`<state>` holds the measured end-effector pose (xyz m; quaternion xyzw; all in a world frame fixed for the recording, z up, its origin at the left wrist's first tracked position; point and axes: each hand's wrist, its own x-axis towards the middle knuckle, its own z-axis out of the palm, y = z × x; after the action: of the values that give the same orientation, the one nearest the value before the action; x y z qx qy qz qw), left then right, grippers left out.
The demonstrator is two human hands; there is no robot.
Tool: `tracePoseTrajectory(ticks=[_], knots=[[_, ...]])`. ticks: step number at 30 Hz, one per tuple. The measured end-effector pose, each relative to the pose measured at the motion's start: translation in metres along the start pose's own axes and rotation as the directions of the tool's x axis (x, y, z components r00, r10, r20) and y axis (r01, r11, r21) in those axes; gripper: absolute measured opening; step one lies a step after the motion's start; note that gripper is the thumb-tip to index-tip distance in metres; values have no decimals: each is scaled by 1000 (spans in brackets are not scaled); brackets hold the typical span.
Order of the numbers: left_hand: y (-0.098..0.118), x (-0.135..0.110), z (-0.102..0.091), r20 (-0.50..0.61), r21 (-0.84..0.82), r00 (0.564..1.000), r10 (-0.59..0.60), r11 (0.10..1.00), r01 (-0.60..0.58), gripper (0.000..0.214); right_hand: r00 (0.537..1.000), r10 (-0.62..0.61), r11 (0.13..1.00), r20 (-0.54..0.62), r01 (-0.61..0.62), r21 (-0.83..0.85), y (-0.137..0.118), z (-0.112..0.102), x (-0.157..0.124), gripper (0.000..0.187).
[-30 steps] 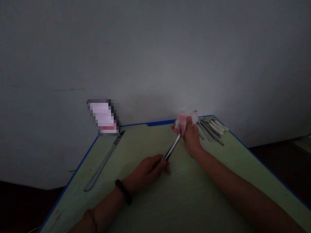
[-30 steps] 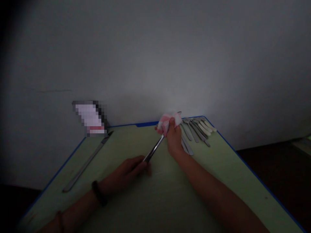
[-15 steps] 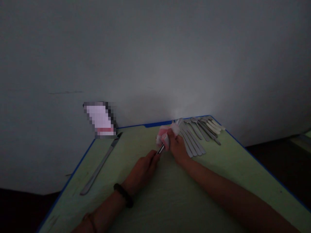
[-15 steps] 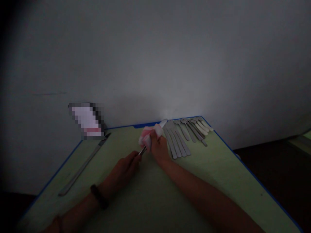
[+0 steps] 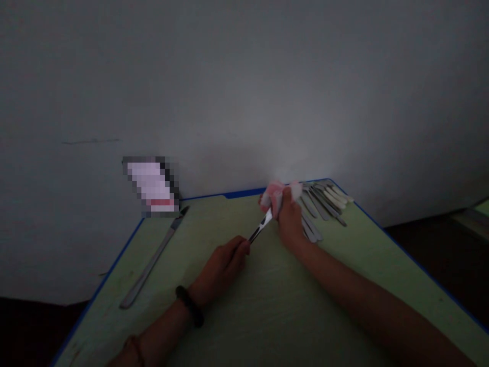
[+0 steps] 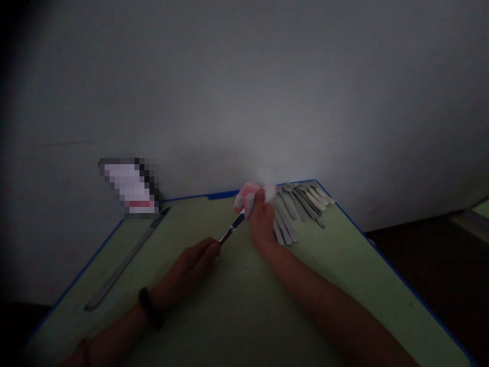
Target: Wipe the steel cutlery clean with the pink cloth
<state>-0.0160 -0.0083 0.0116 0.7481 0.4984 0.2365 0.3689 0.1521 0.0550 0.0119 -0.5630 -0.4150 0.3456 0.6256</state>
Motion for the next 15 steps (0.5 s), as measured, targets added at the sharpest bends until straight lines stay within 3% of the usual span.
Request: tracePoseTrajectory(ticks=[5,9,12,15], knots=[[0,3,-1,-34,10,999,20,1000,-19,34,992,89,987,92,-75,-142,2,17,-42,59],[-2,3,0,-62,111,995,76,991,-69,33,985,161,974,64,-148,-172,7,21,-60,50],[-5,2,2,-91,307,992,85,950,-54,32,978,148,986,150,-133,-105,12,21,-56,49],[-7,0,1,-100,603,985,141,796,-52,35,970,103,993,220,-111,26,18,18,-39,50]])
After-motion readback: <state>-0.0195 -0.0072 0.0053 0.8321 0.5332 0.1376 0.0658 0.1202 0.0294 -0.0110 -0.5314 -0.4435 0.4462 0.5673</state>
